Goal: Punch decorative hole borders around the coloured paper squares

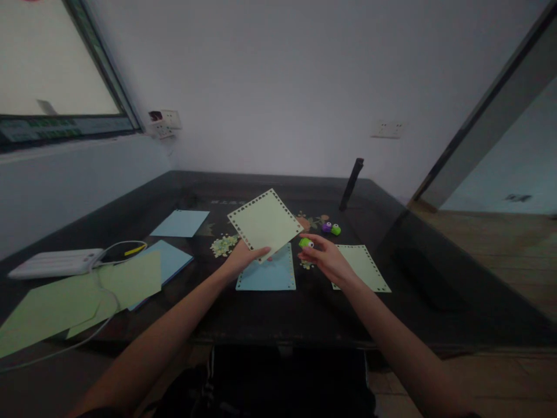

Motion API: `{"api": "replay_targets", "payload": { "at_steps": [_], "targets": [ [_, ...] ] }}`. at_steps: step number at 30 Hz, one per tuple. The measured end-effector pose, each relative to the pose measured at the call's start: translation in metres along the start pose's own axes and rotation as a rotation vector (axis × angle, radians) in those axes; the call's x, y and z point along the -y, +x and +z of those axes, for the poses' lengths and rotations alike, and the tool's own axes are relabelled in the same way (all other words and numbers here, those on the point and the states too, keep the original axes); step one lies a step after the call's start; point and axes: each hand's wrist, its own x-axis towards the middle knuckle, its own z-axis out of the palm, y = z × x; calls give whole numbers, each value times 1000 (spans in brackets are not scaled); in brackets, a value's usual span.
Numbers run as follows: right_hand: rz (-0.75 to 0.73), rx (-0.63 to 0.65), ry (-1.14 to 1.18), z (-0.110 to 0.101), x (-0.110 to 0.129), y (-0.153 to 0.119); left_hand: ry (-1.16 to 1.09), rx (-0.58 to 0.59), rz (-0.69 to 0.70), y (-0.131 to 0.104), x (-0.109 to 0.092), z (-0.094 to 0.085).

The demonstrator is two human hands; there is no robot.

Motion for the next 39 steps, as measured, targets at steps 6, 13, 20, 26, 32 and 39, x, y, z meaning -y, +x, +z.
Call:
{"api": "replay_targets", "payload": {
  "at_steps": [6, 13, 20, 26, 32, 39],
  "targets": [
    [10, -89, 196, 1, -12, -5, 16, 37, -17, -5, -1, 16],
    [-21, -154, 226, 6, -13, -4, 34, -20, -24, -6, 0, 19],
    [-24, -167, 236, 8, -15, -3, 55, -53, -3, -8, -5, 22],
    [-39, -176, 225, 9, -18, -3, 82, -17, 3, -8, -6, 22],
    [-29, -160, 208, 10, -17, -6, 117, -73, 46, -6, -7, 22],
    [-25, -167, 222, 11, -16, -7, 118, -56, 57, -5, -5, 22]
  ]
}}
